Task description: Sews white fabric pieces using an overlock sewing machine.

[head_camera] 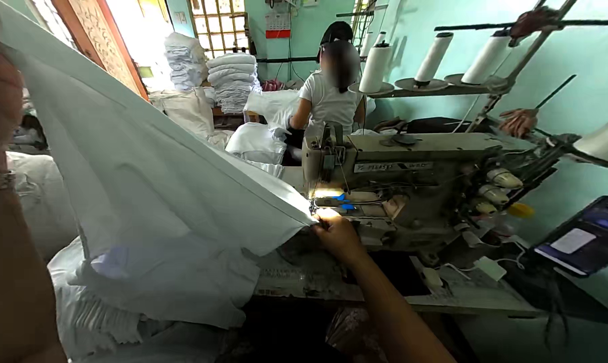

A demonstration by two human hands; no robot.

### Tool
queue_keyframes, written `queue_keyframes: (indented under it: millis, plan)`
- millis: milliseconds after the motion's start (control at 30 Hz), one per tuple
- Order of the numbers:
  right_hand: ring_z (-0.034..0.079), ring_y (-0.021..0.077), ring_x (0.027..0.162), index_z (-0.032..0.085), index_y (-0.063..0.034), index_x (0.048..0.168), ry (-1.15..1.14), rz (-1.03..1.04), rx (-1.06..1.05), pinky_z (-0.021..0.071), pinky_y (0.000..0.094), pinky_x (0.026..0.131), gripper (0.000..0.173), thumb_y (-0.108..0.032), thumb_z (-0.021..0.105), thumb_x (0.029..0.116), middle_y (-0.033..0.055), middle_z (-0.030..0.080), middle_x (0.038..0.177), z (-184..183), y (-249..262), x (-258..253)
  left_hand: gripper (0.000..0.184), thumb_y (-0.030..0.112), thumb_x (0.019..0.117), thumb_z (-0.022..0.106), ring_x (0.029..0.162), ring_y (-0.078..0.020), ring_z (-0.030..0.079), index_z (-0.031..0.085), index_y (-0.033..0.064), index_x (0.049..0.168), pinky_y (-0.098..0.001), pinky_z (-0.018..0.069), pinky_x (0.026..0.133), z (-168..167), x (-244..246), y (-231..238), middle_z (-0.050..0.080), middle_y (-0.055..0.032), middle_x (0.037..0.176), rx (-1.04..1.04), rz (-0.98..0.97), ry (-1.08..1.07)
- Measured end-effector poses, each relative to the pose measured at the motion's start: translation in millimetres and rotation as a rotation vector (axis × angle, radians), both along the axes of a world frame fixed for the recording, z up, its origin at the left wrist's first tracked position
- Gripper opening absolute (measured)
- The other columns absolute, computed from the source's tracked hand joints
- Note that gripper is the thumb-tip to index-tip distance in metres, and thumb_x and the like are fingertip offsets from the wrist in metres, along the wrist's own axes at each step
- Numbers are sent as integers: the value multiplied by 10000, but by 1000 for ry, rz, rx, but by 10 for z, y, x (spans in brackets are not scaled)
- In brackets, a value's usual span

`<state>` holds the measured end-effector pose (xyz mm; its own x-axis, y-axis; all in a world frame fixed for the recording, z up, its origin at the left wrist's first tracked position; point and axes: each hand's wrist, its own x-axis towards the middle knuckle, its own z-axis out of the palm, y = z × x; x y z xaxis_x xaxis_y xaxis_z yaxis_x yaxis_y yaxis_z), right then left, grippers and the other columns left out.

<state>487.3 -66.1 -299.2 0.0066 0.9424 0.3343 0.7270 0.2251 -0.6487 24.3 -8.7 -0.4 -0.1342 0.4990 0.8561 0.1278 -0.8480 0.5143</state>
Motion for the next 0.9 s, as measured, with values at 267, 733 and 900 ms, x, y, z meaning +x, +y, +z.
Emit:
queue_keyframes:
  millis: [267,733,900]
  plan:
    - [633,182,786,712,-69,839,75,61,4,529,438,751,317,-378,769,881,62,667,844,-6,45,83,83,238,1051,554,745,72,601,577,273,1122,-124,530,671,-232,375,82,624,198,908,-121,140,75]
    - [604,157,653,706,-91,760,33,95,147,511,444,628,268,-318,690,902,23,631,703,-138,96,102,241,254,1058,544,728,-4,560,606,93,1226,-232,504,656,-2160,26,212,624,36,958,-567,296,-187]
    - [599,115,663,705,-118,764,70,86,107,516,402,639,218,-316,756,841,-7,640,724,-153,95,157,319,223,1035,581,944,-176,654,640,-52,1186,-397,546,884,-3617,26,216,686,-152,1047,-759,394,-48]
